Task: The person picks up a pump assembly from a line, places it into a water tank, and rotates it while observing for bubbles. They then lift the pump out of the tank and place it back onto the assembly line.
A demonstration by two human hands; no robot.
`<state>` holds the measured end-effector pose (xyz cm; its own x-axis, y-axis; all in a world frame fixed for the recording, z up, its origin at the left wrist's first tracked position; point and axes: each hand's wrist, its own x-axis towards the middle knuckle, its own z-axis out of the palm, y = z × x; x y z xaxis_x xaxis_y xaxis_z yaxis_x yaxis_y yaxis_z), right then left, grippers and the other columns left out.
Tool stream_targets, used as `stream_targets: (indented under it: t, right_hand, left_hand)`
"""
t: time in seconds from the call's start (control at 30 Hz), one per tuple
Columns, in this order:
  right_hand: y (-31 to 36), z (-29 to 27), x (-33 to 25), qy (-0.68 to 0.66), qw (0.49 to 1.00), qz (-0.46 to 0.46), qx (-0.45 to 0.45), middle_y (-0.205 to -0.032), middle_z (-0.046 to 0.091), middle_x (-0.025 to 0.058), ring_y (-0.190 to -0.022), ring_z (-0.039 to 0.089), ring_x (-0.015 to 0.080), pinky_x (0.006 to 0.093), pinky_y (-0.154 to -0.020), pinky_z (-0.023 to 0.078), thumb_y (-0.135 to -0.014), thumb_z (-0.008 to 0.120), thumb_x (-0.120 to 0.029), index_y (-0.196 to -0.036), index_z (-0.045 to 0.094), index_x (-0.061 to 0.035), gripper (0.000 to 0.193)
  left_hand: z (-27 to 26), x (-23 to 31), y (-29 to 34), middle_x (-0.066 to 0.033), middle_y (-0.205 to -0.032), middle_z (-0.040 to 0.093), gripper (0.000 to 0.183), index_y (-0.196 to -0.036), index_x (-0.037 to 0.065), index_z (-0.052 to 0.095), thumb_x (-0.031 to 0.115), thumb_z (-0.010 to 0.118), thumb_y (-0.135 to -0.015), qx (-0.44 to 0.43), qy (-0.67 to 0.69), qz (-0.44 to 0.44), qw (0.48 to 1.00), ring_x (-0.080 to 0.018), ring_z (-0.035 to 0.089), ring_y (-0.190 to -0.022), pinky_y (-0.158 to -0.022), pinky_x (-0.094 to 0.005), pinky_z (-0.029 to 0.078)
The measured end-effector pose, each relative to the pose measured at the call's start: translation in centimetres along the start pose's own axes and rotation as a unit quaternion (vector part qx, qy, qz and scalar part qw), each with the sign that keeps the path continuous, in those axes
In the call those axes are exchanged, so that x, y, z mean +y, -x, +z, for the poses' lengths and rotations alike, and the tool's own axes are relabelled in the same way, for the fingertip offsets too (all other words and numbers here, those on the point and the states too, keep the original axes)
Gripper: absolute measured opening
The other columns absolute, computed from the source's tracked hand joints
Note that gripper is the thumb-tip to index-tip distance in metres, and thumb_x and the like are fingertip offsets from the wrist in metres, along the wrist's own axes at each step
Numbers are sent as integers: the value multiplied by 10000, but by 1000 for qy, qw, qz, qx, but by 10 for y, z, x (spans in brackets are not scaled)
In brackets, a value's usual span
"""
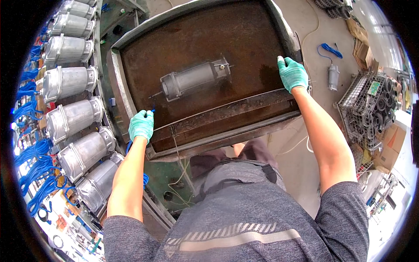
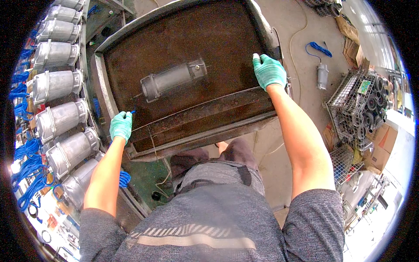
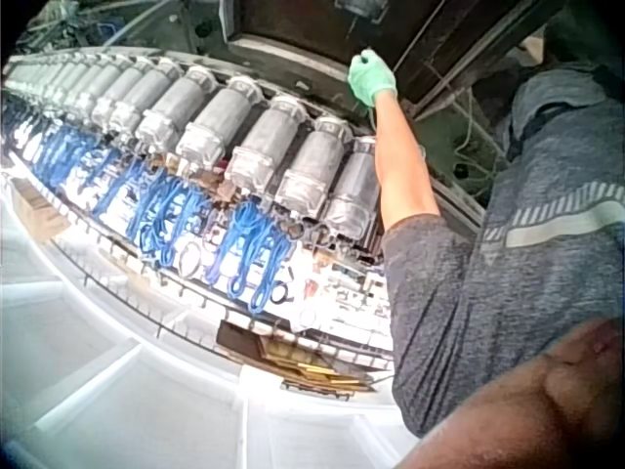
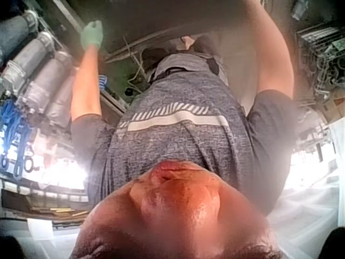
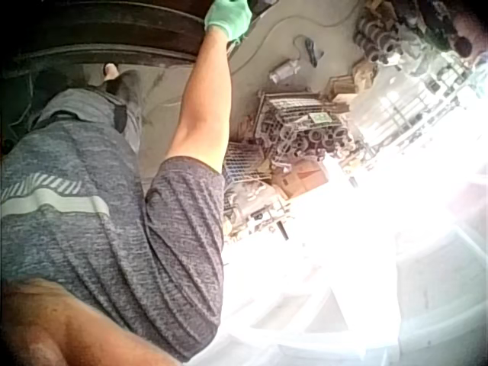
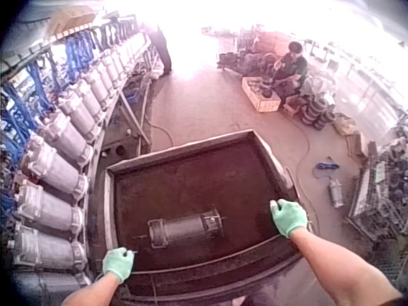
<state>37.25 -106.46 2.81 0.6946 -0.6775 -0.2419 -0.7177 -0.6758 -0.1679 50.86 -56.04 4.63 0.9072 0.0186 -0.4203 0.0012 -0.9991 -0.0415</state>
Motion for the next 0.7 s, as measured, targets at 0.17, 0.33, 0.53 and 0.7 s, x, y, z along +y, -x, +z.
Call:
stream_targets:
  t: [0.17,0.33,0.53,0.7]
  right_hand:
    - [0,-1,-1,-5,1000,4,-5,-1058,730,202,-1001,689,426,522,-900,539,-1033,426,-569,-1013,707,-130,522]
    - [0,-2,0,-11,1000,3,3,-1068,730,200,-1012,688,425,520,-908,538,-1030,421,-579,-1033,712,-140,527]
    - [4,-6,-1,-28,1000,-3,-7,-1041,721,211,-998,667,449,538,-887,525,-1032,437,-572,-1031,698,-139,506]
    - [0,-4,1,-24,999,-3,-21,-1005,735,204,-982,695,415,525,-874,542,-1044,408,-562,-1013,698,-136,516]
  left_hand:
    - [3,-1,-1,-191,-1084,720,361,-1069,115,725,427,566,-984,3,3,-5,1000,-433,675,-1015,-855,-509,537]
    - [3,0,2,-203,-1055,728,307,-1075,124,702,389,578,-983,20,30,-19,999,-430,684,-999,-840,-513,536]
    - [16,-9,0,-165,-1059,708,199,-1059,57,681,169,678,-895,196,56,157,966,-373,662,-1014,-911,-465,525]
    - [-24,103,5,-161,-971,708,236,-1026,74,658,249,728,-884,92,121,305,940,-379,674,-919,-846,-474,536]
